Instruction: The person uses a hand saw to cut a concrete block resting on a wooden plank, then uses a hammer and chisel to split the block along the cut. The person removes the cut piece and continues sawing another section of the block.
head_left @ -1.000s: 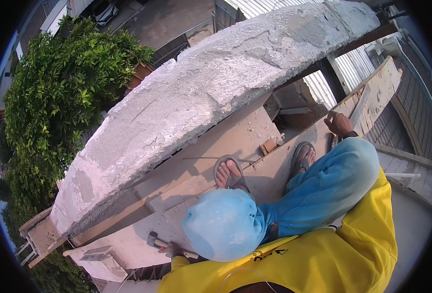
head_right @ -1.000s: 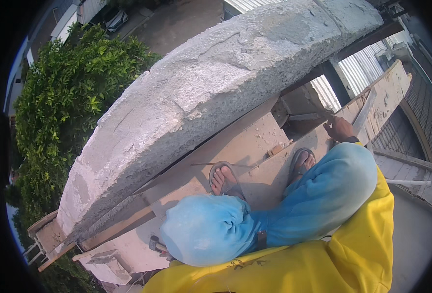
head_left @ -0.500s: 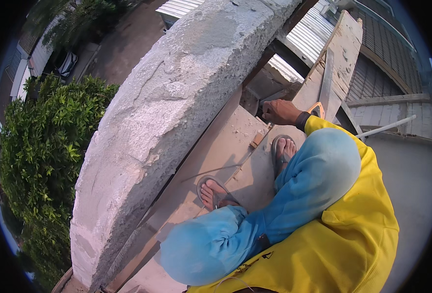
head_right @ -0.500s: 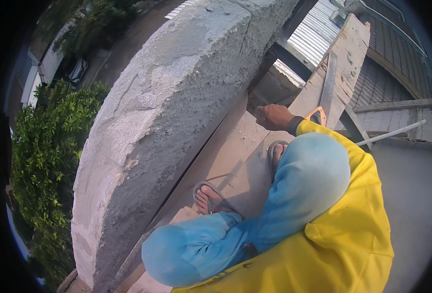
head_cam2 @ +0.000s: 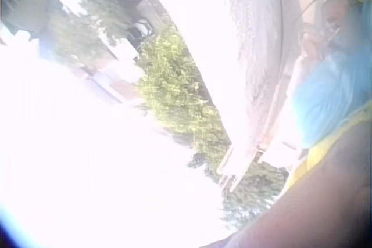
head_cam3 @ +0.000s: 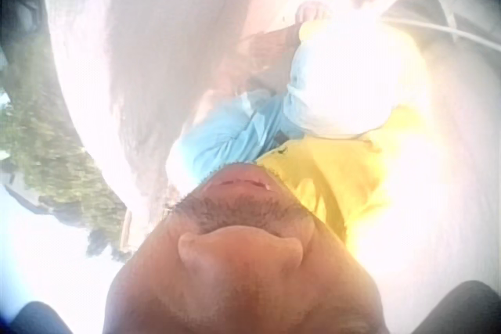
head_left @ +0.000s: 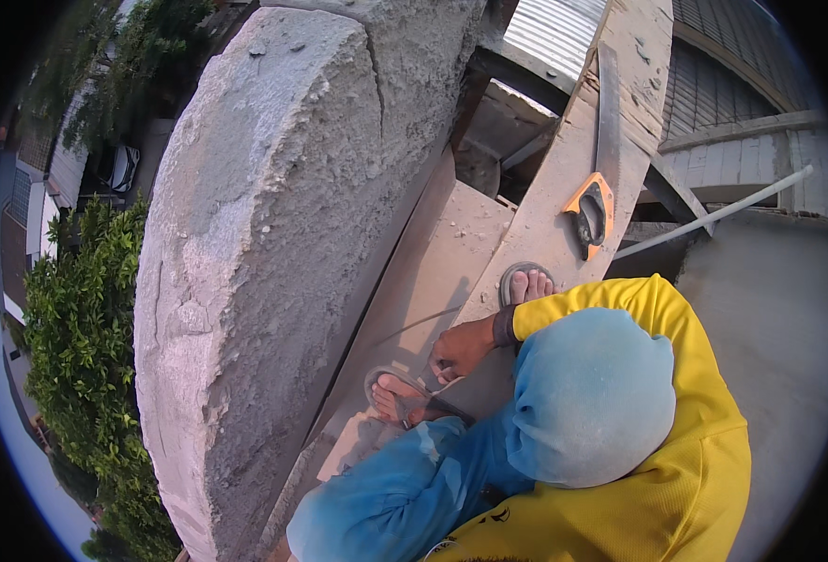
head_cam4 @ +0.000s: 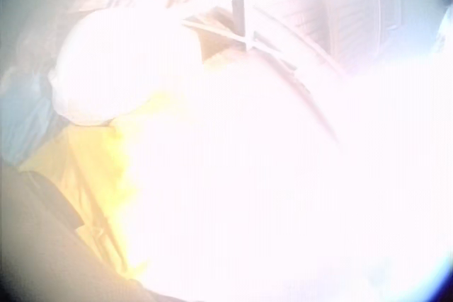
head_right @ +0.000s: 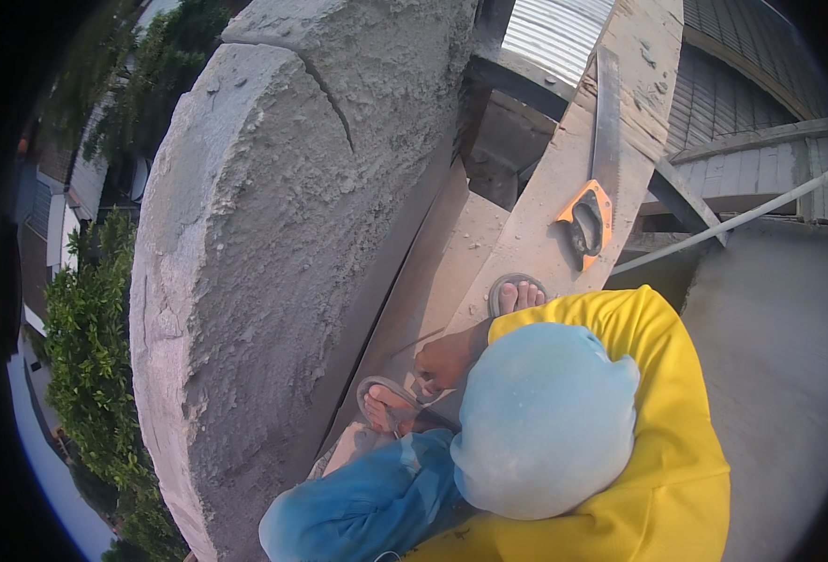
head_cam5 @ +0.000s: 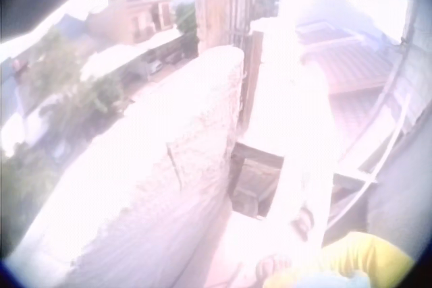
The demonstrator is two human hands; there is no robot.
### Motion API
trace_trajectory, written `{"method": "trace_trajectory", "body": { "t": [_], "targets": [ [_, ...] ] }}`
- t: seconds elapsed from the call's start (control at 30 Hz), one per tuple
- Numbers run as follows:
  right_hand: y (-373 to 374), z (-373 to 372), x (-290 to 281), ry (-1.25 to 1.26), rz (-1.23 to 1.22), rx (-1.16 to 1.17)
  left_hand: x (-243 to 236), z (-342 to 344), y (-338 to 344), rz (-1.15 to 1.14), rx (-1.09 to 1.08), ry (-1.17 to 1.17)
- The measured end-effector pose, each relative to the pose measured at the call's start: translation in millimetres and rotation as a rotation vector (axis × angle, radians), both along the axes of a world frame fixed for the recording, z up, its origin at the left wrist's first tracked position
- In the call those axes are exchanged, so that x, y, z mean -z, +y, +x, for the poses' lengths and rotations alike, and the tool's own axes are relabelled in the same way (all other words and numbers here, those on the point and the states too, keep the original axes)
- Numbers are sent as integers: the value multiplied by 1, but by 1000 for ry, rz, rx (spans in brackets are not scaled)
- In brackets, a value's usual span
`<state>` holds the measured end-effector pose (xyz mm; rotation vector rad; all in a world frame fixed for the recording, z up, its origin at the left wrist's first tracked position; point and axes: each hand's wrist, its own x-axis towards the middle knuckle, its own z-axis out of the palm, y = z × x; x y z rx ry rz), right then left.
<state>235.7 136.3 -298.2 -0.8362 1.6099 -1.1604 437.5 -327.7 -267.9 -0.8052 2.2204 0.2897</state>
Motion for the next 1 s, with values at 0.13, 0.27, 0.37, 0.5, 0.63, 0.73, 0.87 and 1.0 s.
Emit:
{"method": "trace_trajectory", "body": {
  "t": [0.13, 0.27, 0.37, 0.5, 0.63, 0.73, 0.87, 1.0],
  "targets": [
    [-23, 27, 19, -107, -178, -31, -26, -57, 51, 98, 194, -50],
    [-38, 44, 16, -246, -198, 162, -50, -111, 106, 162, 364, -123],
    [-39, 47, 10, -211, -347, 284, -55, -146, 144, 208, 462, -155],
    [-37, 33, 4, -758, -428, 422, -42, -198, 191, 420, 469, -5],
    [-40, 9, 3, -850, -298, 890, -28, -251, 242, 462, 782, 27],
    [-33, -3, -4, -830, -396, 1293, -33, -273, 287, 460, 801, 97],
    [6, -7, -17, -606, -506, 1464, -50, -292, 344, 551, 827, 96],
    [58, -15, -34, -513, -512, 1554, -66, -316, 379, 951, 727, 120]
  ]
}}
